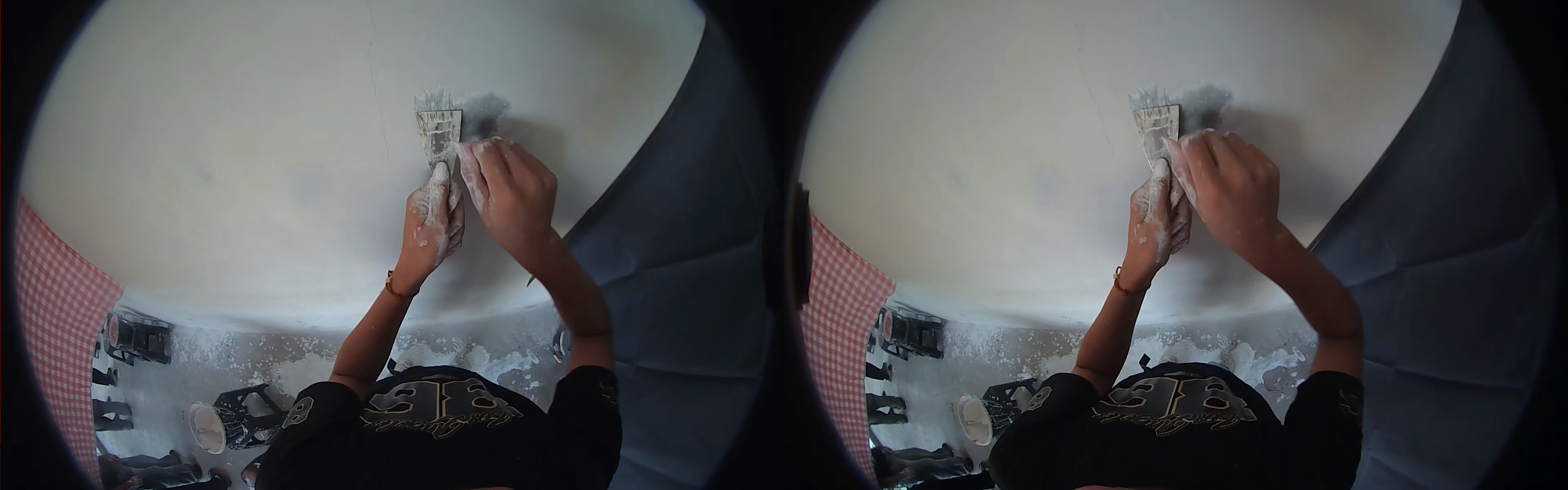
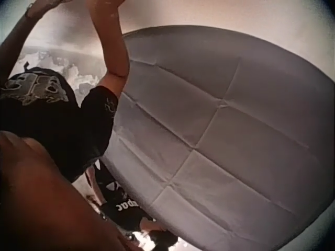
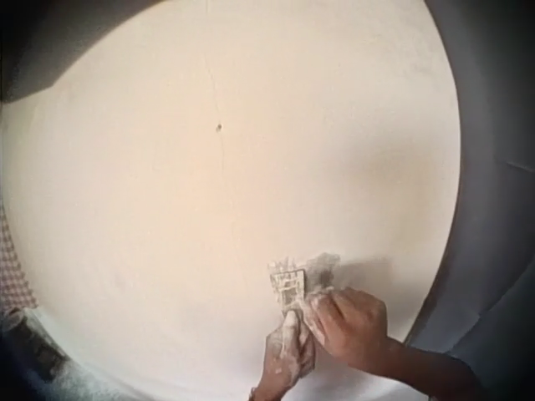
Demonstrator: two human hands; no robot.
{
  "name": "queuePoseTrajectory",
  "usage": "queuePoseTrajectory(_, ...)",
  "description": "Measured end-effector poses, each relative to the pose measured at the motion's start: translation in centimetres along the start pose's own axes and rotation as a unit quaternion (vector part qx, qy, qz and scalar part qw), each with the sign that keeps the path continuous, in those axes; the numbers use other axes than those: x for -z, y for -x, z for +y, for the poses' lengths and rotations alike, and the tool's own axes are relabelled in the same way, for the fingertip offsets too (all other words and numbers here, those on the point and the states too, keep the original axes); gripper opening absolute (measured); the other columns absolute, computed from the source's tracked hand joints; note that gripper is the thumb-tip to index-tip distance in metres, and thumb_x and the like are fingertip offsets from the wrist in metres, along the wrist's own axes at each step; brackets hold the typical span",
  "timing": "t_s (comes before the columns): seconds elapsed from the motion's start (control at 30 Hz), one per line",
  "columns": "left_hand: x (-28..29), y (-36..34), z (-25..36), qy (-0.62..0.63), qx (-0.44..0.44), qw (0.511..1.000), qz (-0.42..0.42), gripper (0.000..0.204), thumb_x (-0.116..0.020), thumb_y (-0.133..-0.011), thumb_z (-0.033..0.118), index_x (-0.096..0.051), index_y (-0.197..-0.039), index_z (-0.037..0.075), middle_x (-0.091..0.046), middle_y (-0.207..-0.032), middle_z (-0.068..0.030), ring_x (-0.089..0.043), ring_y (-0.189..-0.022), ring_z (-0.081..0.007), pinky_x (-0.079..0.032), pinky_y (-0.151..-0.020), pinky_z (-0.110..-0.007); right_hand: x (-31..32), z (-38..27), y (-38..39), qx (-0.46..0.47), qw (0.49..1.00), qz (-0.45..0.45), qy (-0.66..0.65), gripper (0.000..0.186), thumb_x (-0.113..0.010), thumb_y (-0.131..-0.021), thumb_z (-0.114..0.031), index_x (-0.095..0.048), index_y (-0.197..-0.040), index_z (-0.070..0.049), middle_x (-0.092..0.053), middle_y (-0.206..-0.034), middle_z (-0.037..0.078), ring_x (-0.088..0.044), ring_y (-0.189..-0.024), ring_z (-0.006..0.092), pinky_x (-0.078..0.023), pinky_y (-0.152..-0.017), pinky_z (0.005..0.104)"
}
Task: Scraping and patching a crack in a wall using a putty knife.
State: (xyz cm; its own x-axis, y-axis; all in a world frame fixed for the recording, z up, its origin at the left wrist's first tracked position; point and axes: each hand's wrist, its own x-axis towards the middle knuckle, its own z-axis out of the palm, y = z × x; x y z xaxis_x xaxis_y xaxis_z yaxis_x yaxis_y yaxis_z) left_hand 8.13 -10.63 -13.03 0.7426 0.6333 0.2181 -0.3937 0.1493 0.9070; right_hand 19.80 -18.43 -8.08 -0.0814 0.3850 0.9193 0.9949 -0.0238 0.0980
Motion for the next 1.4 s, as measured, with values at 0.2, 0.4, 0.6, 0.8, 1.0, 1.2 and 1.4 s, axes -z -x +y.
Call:
queuePoseTrajectory(0.2, -0.5, 0.6, 1.3, 0.012, 0.0, 1.0, -0.006, 0.047, -0.042, -0.111, 0.047, -0.044, -0.078, 0.013, -0.038, -0.054, 0.004, -0.03, -0.04, -0.0062, -0.025, -0.038, -0.025, 0.1, 3.8, -1.8, 0.223, 0.971, 0.007, -0.084, 0.015, -0.074, -0.083, -0.01, -0.064, -0.09, -0.003, -0.065, -0.082, 0.008, -0.065, -0.067, 0.0236, -0.053, -0.059, 0.0382)
queuePoseTrajectory(0.4, 0.0, 0.4, 2.1, 0.017, 0.016, 1.0, -0.015, 0.045, -0.043, -0.111, 0.046, -0.045, -0.08, 0.013, -0.038, -0.053, 0.0037, -0.029, -0.04, -0.0063, -0.025, -0.038, -0.024, 1.7, 3.7, -4.8, -0.04, 0.949, -0.297, -0.095, 0.02, -0.072, -0.087, -0.023, -0.06, -0.088, -0.007, -0.068, -0.088, 0.006, -0.066, -0.066, 0.0222, -0.051, -0.056, 0.0393)
queuePoseTrajectory(0.6, 0.2, 1.1, 3.7, 0.046, 0.023, 0.998, -0.03, 0.043, -0.042, -0.111, 0.044, -0.045, -0.082, 0.012, -0.039, -0.054, 0.0032, -0.031, -0.041, -0.0066, -0.025, -0.038, -0.025, 2.4, 3.9, -7.8, 0.4, 0.907, -0.081, 0.108, 0.031, -0.071, -0.087, -0.019, -0.073, -0.115, -0.006, -0.07, -0.116, 0.014, -0.069, -0.105, 0.0296, -0.057, -0.084, 0.0369)
queuePoseTrajectory(0.8, 0.3, 0.5, 6.1, 0.016, -0.006, 1.0, -0.007, 0.04, -0.042, -0.112, 0.037, -0.046, -0.084, 0.01, -0.04, -0.055, 0.0029, -0.033, -0.042, -0.0068, -0.027, -0.039, -0.026, 1.0, 2.5, -9.2, 0.46, 0.882, -0.097, 0.041, 0.035, -0.064, -0.083, -0.012, -0.072, -0.112, 0.007, -0.066, -0.133, 0.021, -0.06, -0.13, 0.0351, -0.049, -0.112, 0.046)
queuePoseTrajectory(1.0, -0.7, 0.5, 8.4, -0.004, -0.047, 0.999, 0.009, 0.041, -0.04, -0.112, 0.04, -0.043, -0.085, 0.011, -0.035, -0.056, 0.0045, -0.028, -0.042, -0.0054, -0.021, -0.038, -0.025, 1.1, 2.2, -11.3, 0.441, 0.894, -0.072, -0.024, 0.038, -0.064, -0.079, -0.009, -0.071, -0.109, 0.012, -0.067, -0.129, 0.024, -0.061, -0.128, 0.0373, -0.051, -0.111, 0.0464)
queuePoseTrajectory(1.2, -1.0, 1.6, 8.6, 0.037, -0.005, 0.999, 0.022, 0.04, -0.038, -0.113, 0.039, -0.043, -0.085, 0.011, -0.035, -0.055, 0.0043, -0.026, -0.04, -0.0056, -0.019, -0.036, -0.024, 0.2, 2.1, -11.1, 0.439, 0.896, -0.039, -0.05, 0.033, -0.064, -0.076, -0.007, -0.071, -0.102, 0.013, -0.067, -0.128, 0.025, -0.064, -0.124, 0.0381, -0.053, -0.108, 0.0459)
queuePoseTrajectory(1.4, -0.9, 1.9, 11.2, 0.046, -0.01, 0.999, -0.004, 0.038, -0.037, -0.113, 0.034, -0.043, -0.084, 0.01, -0.033, -0.053, 0.0041, -0.025, -0.039, -0.0058, -0.018, -0.035, -0.024, 1.1, 0.6, -13.2, 0.417, 0.909, -0.014, -0.018, 0.027, -0.064, -0.084, -0.007, -0.071, -0.102, 0.012, -0.07, -0.122, 0.026, -0.067, -0.12, 0.038, -0.056, -0.104, 0.0454)
